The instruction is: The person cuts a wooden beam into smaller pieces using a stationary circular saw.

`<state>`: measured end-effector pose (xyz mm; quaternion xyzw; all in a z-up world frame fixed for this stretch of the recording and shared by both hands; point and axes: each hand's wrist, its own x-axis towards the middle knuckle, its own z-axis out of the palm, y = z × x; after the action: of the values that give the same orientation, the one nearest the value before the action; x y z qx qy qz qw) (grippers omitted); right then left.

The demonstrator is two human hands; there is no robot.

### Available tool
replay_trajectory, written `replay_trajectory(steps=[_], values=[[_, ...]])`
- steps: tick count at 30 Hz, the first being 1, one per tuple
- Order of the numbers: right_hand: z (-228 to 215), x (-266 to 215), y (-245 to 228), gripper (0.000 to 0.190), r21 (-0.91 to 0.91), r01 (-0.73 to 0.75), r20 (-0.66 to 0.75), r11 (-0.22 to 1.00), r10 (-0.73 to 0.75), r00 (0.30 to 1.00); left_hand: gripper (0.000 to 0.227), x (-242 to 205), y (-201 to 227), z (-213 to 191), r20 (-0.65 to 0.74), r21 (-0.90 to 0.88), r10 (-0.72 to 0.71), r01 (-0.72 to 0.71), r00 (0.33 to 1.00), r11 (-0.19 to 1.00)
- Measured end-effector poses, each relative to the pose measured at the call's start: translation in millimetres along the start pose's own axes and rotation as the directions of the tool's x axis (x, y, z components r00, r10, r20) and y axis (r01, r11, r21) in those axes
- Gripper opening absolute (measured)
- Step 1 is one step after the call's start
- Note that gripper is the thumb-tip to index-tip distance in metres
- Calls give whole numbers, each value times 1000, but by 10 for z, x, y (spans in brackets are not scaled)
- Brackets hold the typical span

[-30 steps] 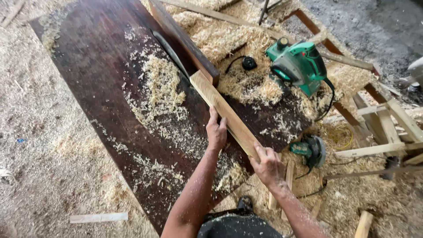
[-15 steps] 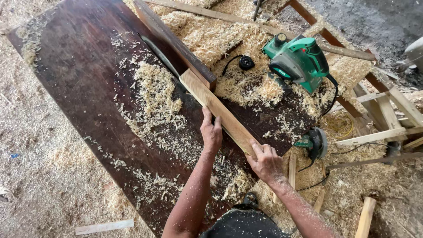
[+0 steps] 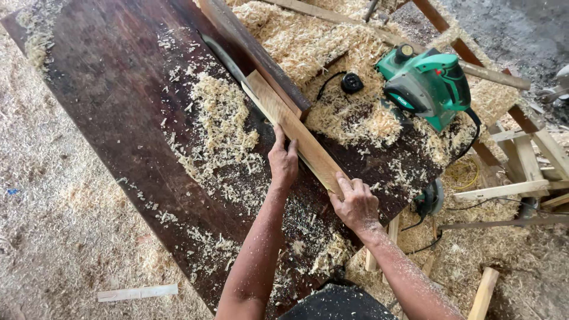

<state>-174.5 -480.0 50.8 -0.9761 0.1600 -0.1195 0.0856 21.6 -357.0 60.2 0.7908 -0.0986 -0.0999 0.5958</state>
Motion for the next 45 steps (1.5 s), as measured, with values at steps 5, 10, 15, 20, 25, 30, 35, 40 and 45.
replay_trajectory(steps=[5, 10, 15, 20, 25, 30, 35, 40, 45], values=[[44, 96, -67, 59, 25, 0, -10, 1000, 1, 1000, 75, -506, 90, -1, 109, -128, -57, 71, 992, 989], [86, 210, -118, 55, 31, -2, -10, 1000, 3, 1000, 81, -611, 90, 90, 187, -186, -207, 242, 960, 952], [92, 453, -210, 57, 20, 27, 3, 999, -27, 1000, 82, -267, 20, 65, 57, -90, 24, -19, 998, 996], [112, 621, -339, 54, -4, 28, 19, 1000, -28, 999, 85, -116, 56, -63, 92, -137, -44, 57, 995, 989], [132, 786, -410, 57, 42, -6, 65, 999, 3, 998, 86, -132, -120, -335, 259, -112, -135, 169, 956, 979], [104, 999, -508, 60, 35, -17, 82, 999, 14, 997, 100, -722, -111, -333, 346, 352, 130, -257, 929, 900], [129, 1127, -601, 58, 30, -14, 72, 999, 12, 997, 109, -792, -102, -45, 209, 286, 167, -224, 963, 932], [211, 1288, -642, 62, 50, -38, 127, 998, 31, 991, 109, -677, -298, 129, 55, 326, 250, -254, 967, 911], [268, 1565, -561, 60, 29, 19, 285, 999, -27, 958, 106, -451, -287, 41, 135, 393, 158, -199, 978, 898]])
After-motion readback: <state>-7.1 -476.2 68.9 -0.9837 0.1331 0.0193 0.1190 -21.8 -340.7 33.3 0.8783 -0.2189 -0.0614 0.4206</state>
